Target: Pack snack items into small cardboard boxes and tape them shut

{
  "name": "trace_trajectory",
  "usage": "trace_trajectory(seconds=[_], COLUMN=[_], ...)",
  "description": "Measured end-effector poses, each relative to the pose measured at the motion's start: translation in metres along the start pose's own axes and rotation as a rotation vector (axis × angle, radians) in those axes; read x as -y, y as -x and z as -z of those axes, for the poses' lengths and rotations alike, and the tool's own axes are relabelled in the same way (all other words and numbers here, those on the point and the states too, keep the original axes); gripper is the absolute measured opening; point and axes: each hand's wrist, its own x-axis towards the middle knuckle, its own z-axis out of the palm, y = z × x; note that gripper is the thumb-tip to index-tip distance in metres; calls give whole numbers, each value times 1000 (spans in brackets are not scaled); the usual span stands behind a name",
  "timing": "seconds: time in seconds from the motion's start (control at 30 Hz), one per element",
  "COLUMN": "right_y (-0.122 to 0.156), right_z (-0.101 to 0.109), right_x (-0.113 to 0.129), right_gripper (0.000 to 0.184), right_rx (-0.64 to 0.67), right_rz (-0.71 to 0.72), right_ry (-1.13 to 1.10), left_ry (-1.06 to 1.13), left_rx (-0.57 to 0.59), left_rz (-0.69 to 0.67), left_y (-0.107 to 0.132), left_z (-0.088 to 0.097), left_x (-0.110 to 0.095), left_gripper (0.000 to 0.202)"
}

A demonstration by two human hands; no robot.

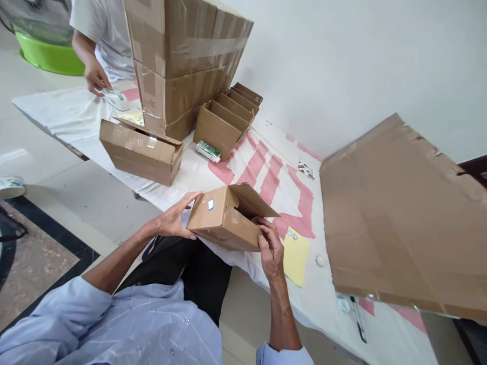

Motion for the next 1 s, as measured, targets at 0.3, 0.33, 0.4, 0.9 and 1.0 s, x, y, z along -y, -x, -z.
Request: trace_trajectory(seconds=[0.3, 0.33, 0.4, 0.9, 1.0], right_y=[-33, -40, -55, -102, -100], right_z=[32, 33, 31, 11, 10], right_x=[101, 119, 149, 170, 169], right_gripper=[21, 23, 24, 15, 19], right_rx=[-212, -104, 149, 658, 640], right_rz=[411, 488, 576, 679, 699], right_ry=[296, 335, 401, 813, 838], left_ry=[-77, -92, -118, -146, -144], left_rx=[-34, -36, -38, -56, -55], left_rz=[-77, -83, -96, -43, -40], left_y=[-1, 0, 1, 0, 0], left_z=[-20, -22, -25, -34, -34], left_x=[-38, -42, -49, -72, -73], left_gripper=[130, 130, 130, 119, 119])
